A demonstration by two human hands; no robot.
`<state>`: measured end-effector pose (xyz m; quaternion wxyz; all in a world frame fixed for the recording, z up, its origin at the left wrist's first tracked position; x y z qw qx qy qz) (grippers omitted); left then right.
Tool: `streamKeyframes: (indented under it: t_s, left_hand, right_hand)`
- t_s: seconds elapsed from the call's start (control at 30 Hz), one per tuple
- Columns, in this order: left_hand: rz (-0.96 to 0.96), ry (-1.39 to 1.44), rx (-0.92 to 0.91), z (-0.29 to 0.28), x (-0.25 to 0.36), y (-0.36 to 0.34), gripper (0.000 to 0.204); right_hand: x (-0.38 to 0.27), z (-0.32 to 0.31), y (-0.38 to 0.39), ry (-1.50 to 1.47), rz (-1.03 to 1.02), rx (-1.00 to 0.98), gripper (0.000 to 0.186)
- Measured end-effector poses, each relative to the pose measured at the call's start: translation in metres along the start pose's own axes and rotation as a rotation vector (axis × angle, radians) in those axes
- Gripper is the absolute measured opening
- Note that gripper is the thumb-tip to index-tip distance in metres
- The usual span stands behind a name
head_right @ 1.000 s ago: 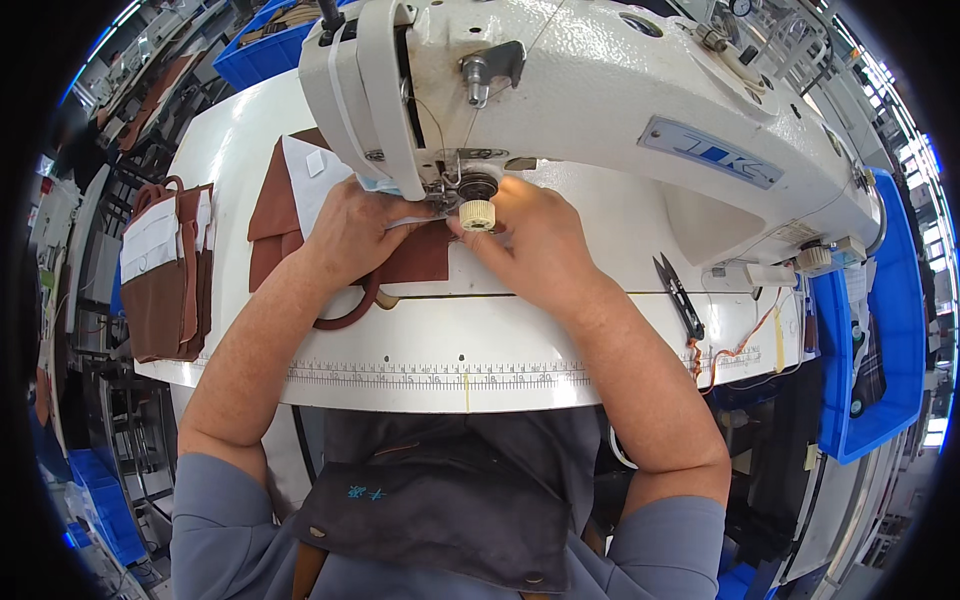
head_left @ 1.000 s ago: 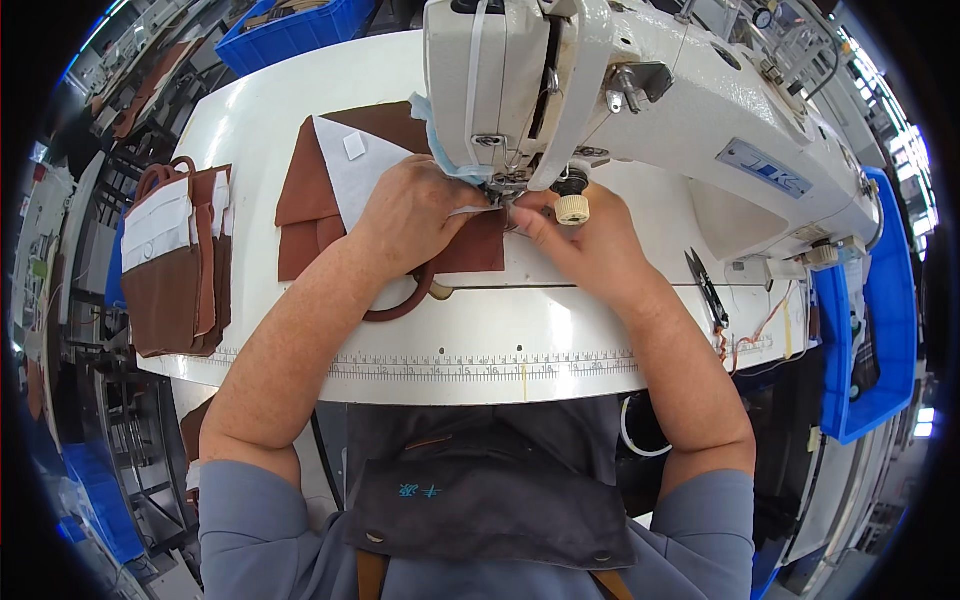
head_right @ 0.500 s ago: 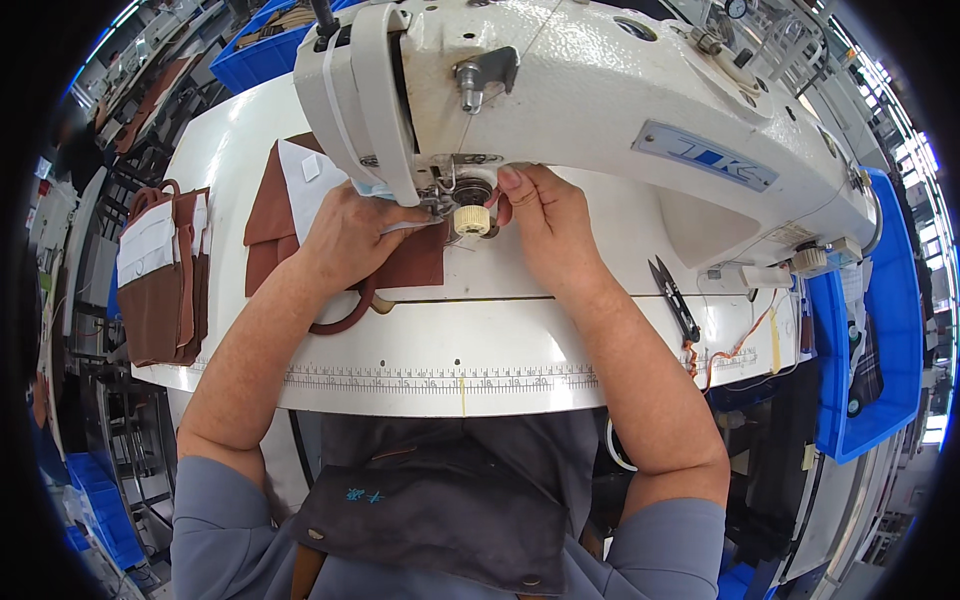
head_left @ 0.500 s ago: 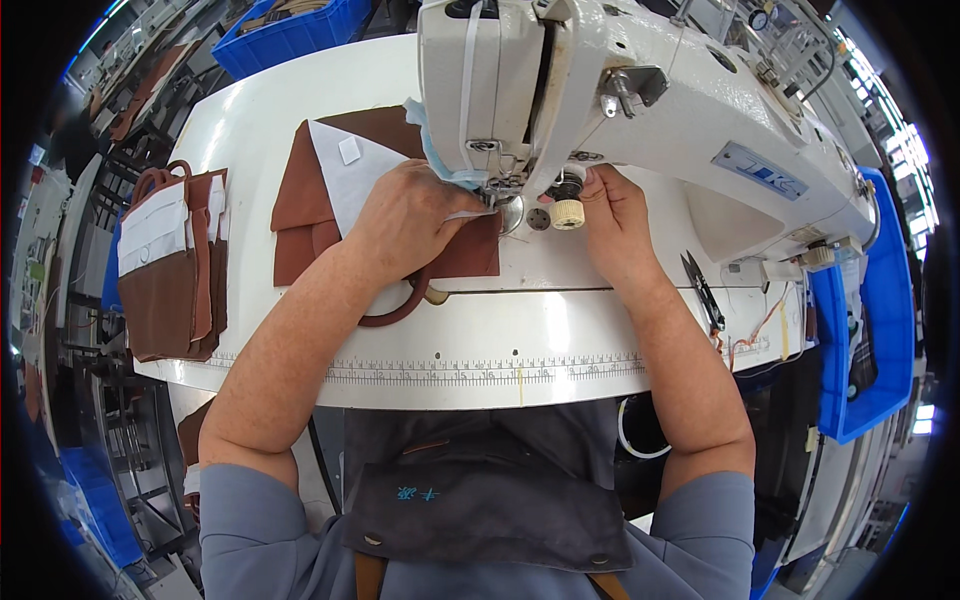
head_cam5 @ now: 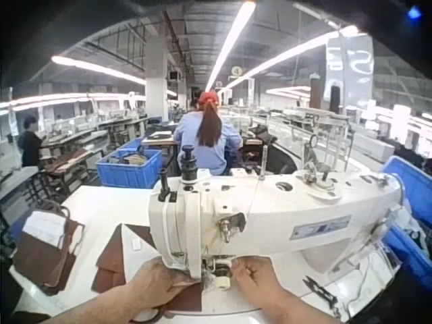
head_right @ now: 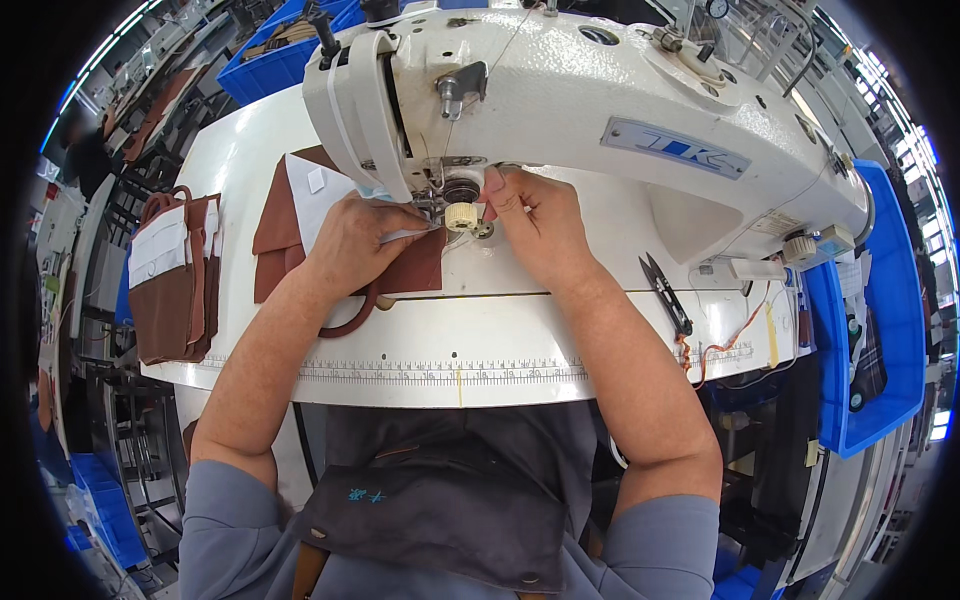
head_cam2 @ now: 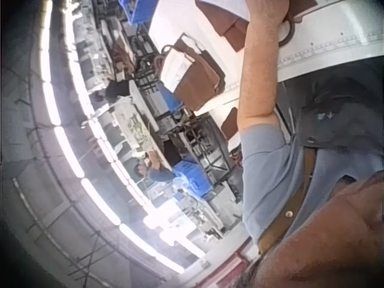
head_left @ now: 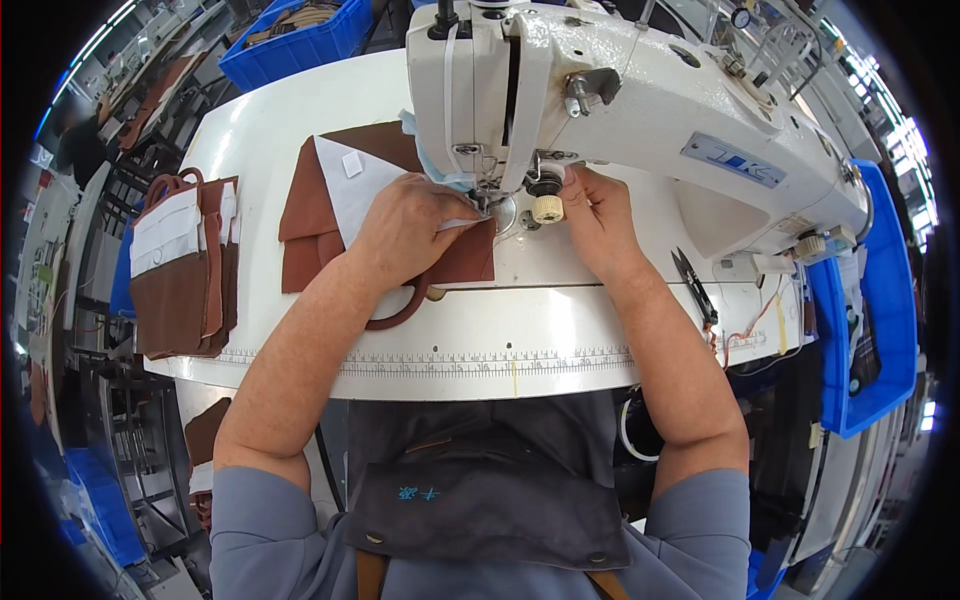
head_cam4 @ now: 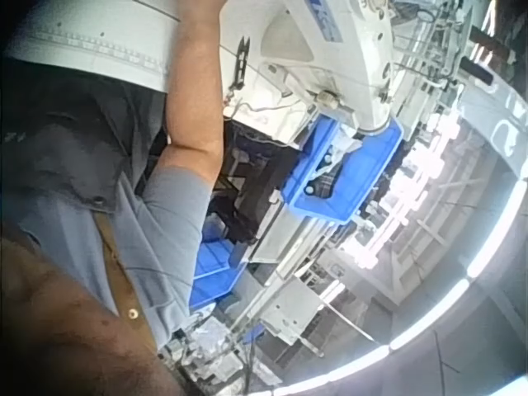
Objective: The recorder uses an industrial sewing machine to stitch together components of leather bags.
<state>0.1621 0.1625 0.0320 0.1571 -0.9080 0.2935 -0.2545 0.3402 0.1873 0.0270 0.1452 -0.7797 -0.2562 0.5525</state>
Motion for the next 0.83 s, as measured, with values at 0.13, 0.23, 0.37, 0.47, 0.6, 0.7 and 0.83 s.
streamKeyframes:
  t_s: [0.13, 0.23, 0.37, 0.47, 0.6, 0.7, 0.83]
  left_hand:
    - [0.014, -0.031, 0.051, -0.006, 0.003, 0.001, 0.010]
    - [0.001, -0.037, 0.047, -0.004, -0.001, 0.003, 0.012]
    - [-0.175, -0.236, -0.094, 0.007, 0.005, 0.012, 0.011]
    - [-0.081, -0.266, -0.165, -0.001, 0.034, 0.028, 0.008]
    - [-0.197, 0.284, -0.482, -0.022, 0.038, 0.042, 0.009]
    - [-0.442, 0.565, -0.446, -0.061, -0.003, 0.071, 0.018]
    - [-0.723, 0.951, 0.117, -0.137, -0.074, 0.139, 0.024]
  right_hand:
    - [0.000, 0.002, -0.001, 0.058, 0.022, -0.039, 0.053]
    - [0.003, 0.004, -0.003, 0.079, 0.004, -0.047, 0.053]
    - [0.003, 0.005, -0.002, 0.132, -0.058, -0.067, 0.051]
    - [0.011, 0.008, -0.001, 0.118, 0.006, -0.084, 0.048]
    - [0.014, 0.012, 0.005, 0.144, -0.010, -0.109, 0.042]
    - [0.013, 0.020, 0.014, 0.143, 0.093, -0.158, 0.036]
    - [-0.004, 0.048, 0.028, 0.130, 0.007, -0.375, 0.024]
Point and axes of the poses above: each hand's wrist, its own y-axis away from the middle knuckle, its own z-axis out of the palm, x = y × z, the point moved 10 cm from there along -y, towards the middle knuckle, and after that the axes turned 5 degrees about -z, right-handed, at the moved point
